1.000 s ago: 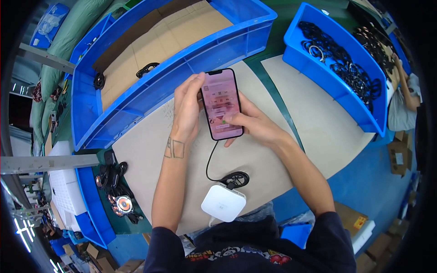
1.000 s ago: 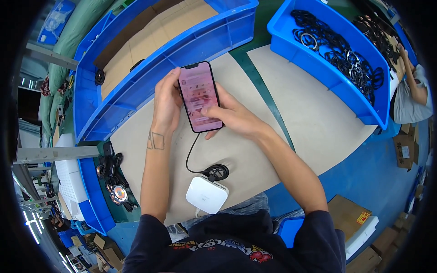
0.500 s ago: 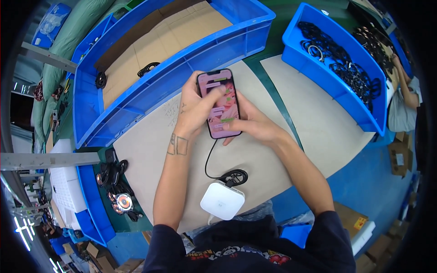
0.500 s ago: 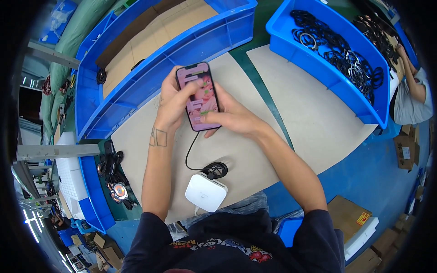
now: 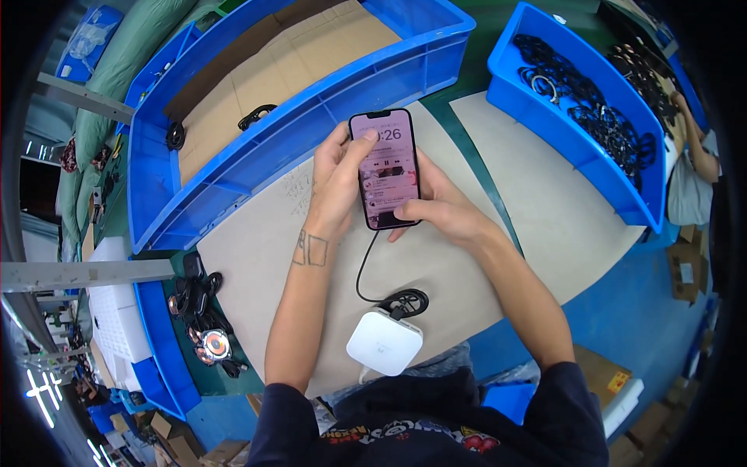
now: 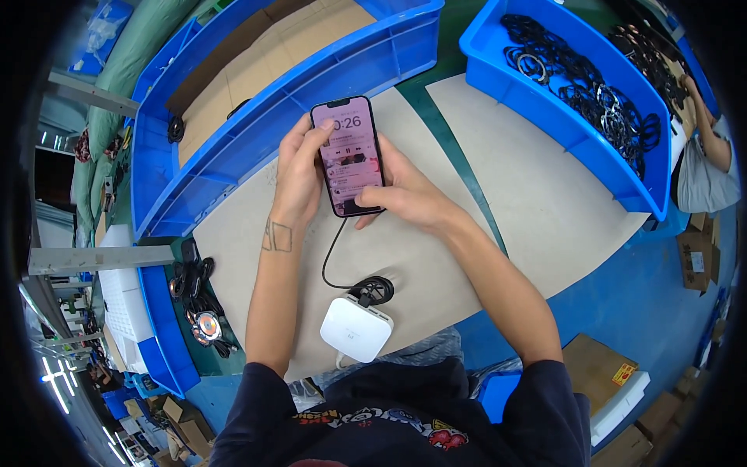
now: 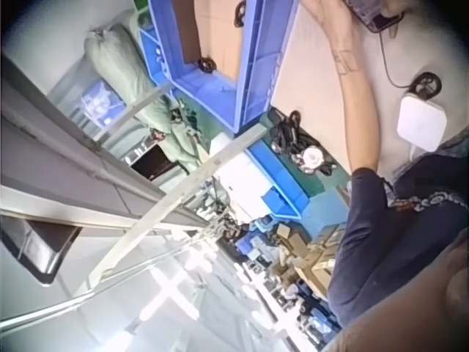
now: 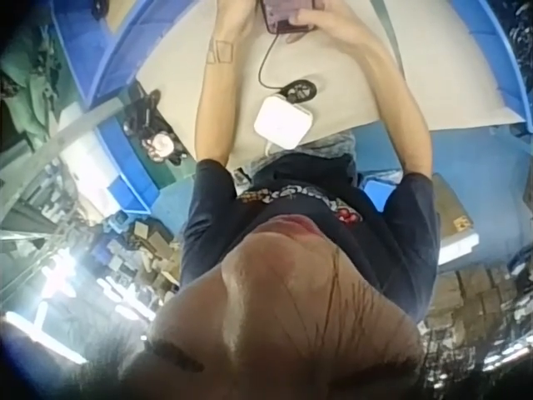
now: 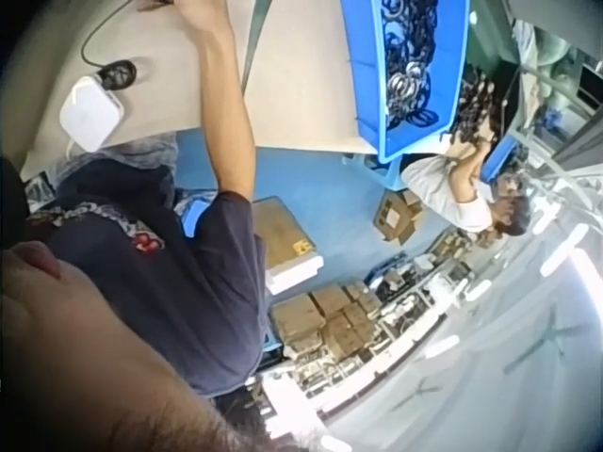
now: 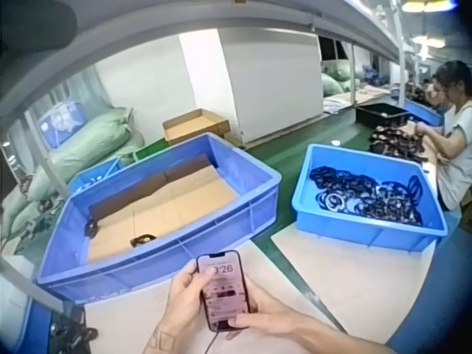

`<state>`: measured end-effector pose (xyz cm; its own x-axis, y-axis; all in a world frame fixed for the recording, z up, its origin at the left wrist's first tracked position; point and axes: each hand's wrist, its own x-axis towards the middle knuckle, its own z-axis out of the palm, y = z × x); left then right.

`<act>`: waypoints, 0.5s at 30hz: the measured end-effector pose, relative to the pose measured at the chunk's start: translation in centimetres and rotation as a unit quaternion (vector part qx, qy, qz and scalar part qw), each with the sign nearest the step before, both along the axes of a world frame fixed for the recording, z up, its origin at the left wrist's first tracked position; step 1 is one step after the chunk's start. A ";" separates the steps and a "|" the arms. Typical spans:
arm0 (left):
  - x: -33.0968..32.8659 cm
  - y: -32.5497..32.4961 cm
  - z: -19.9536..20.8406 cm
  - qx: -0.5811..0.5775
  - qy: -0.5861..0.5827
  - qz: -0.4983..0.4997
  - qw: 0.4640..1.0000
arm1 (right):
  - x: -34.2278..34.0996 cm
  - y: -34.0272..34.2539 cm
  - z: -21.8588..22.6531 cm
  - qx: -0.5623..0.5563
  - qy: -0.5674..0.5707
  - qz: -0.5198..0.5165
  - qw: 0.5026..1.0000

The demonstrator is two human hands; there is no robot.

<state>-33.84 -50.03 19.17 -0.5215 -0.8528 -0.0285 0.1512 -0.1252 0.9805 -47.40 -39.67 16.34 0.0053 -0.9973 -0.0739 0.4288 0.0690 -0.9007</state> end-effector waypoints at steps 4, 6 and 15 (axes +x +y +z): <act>-0.1 -0.1 -0.4 -0.012 -0.012 0.012 1.000 | 0.0 0.0 0.2 -0.001 0.000 0.005 1.000; -0.1 -0.1 -0.4 -0.016 -0.016 0.016 1.000 | -0.1 0.0 0.3 -0.002 -0.001 0.007 1.000; -0.1 -0.4 -0.7 -0.015 -0.026 0.023 0.999 | -0.2 -0.1 0.1 0.008 0.005 0.013 1.000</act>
<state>-33.98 -50.41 18.43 -0.4810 -0.8762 -0.0298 0.1041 -0.0908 0.9904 -47.59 -39.78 16.49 0.0311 -0.9955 -0.0895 0.4177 0.0943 -0.9037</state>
